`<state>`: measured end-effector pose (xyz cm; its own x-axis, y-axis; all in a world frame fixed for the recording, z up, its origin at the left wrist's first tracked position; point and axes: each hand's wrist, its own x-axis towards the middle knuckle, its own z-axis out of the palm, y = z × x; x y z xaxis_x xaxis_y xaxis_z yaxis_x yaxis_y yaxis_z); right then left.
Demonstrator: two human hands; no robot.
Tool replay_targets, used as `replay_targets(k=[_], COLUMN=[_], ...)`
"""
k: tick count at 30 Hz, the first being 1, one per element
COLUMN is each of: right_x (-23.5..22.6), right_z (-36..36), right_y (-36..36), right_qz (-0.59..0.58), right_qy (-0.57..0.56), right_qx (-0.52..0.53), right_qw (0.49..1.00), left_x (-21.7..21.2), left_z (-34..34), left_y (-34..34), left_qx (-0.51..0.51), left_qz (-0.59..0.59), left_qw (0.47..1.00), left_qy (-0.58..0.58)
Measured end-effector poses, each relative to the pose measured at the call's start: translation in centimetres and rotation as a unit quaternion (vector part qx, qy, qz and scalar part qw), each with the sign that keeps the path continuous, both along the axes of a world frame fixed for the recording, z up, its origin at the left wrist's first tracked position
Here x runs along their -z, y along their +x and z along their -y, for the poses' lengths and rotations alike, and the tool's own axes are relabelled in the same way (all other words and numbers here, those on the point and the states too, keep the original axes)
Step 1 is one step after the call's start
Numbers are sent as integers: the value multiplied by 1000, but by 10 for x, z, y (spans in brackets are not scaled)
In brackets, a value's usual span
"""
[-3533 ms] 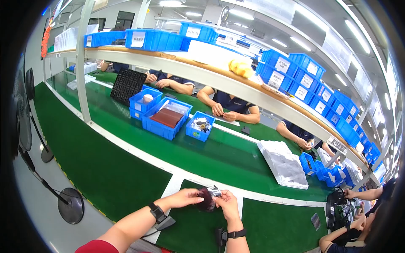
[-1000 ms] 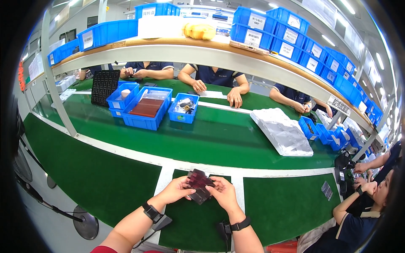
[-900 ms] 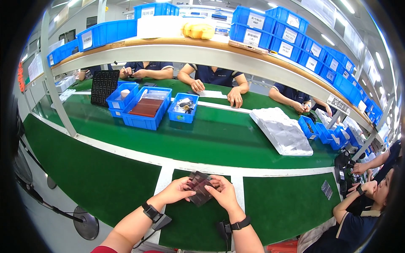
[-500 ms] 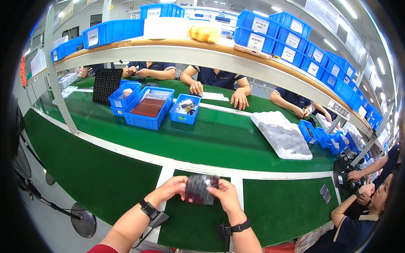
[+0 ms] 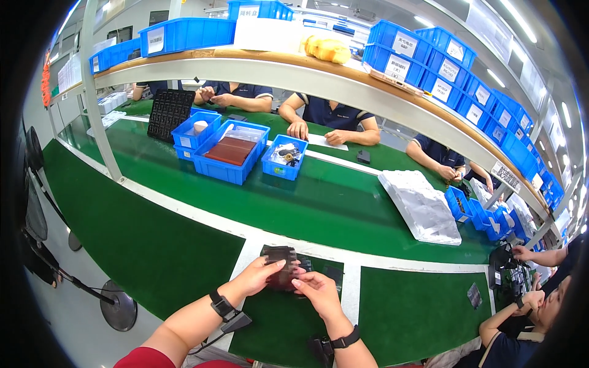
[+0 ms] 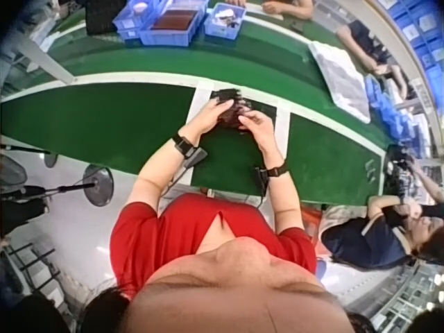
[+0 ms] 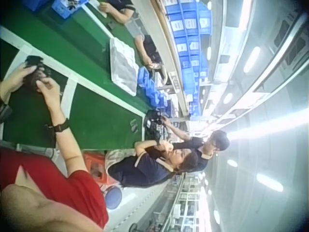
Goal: Assembling black electronic or hardware components on a factory production line.
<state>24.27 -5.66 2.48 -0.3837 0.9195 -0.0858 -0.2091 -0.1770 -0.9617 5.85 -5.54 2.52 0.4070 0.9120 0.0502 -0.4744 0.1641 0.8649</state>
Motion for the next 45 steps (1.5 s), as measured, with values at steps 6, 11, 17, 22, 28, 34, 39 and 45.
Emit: replay_targets(k=[6, 11, 17, 22, 28, 34, 39, 45], right_x=[5, 11, 1, 4, 9, -3, -16, -7], right_z=[0, -1, -6, -7, -8, -29, -31, -32], right_y=[0, -3, 3, 0, -3, 43, 80, 87], right_qz=[84, 45, -33, -16, 2, -12, 101, 199], right_qy=[140, 124, 48, 69, 99, 94, 80, 3], right_qx=[76, 101, 124, 126, 170, 295, 256, 119], right_qw=[984, 986, 991, 989, 980, 951, 958, 973], left_x=[3, 7, 4, 6, 10, 3, -11, -1], left_z=[4, 8, 8, 6, 7, -2, -5, -2], left_y=[12, 16, 11, 13, 15, 11, 3, 7], left_qx=[-49, -52, 94, 59, 15, -62, -106, -99], left_qz=[-106, -107, 179, 136, 113, 149, 114, 133], left_qw=[993, 993, 973, 980, 987, 982, 988, 983], left_qy=[12, 7, -113, -134, -110, -94, -7, -73])
